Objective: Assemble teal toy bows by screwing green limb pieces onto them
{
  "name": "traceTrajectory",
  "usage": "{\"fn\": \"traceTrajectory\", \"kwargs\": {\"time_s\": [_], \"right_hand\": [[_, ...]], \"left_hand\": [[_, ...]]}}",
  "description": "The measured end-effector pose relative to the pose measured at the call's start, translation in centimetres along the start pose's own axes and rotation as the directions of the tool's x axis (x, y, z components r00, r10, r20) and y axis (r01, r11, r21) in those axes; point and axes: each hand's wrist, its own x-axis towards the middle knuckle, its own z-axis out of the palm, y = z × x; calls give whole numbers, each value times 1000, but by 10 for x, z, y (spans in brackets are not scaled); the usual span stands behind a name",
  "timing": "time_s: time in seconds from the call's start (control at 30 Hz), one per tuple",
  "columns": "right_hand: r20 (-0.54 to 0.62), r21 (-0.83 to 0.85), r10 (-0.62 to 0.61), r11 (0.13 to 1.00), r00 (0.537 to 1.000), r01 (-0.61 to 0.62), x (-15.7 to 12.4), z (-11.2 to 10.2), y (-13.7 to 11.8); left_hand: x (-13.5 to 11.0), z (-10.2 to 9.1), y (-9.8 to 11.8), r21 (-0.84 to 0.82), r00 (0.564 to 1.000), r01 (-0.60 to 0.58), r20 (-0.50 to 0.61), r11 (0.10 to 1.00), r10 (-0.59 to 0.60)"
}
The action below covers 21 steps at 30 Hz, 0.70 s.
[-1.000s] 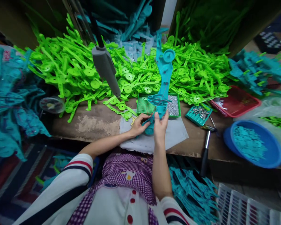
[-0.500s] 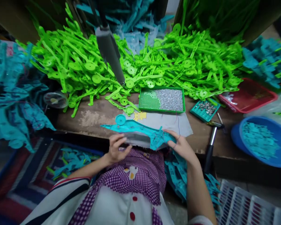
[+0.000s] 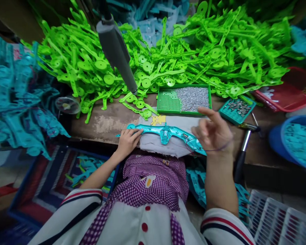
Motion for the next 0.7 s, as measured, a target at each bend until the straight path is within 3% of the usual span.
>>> {"fn": "traceTrajectory", "kwargs": {"time_s": [0.1,0.17,0.23,0.33,0.47,0.5,0.57,0.63,0.7], "right_hand": [[-226,-114,-136,987,965,113,-8,-26,-12],[-358,-323,-208,942,910,88,-1,-44,-7],[-419,-498,-240,867,876,0,13,-57,2],[-423,-660,-258,745,869,-100,34,-69,14],[-320,-825,-477,566,818,8,38,-89,25],[-281,-854,-513,520,811,34,34,-96,28],[-195,-911,-507,410,840,36,18,-111,36],[-154,-955,-459,297,875,-12,-4,-126,43],[-190,-968,-478,237,858,-82,-29,-139,46]], "left_hand": [[1,-7,-3,-147,1000,4,-6,989,-5],[3,-13,-7,-331,997,24,-60,943,-46],[7,-22,-7,-489,985,71,-105,869,-140],[28,-40,3,-552,978,117,-81,825,-192],[78,-54,22,-468,995,43,-58,883,-79],[91,-53,25,-466,996,33,-53,884,-65],[108,-49,27,-463,998,38,-30,886,-58],[112,-42,24,-464,998,39,-16,885,-53],[105,-36,16,-467,999,26,-27,884,-44]]}}
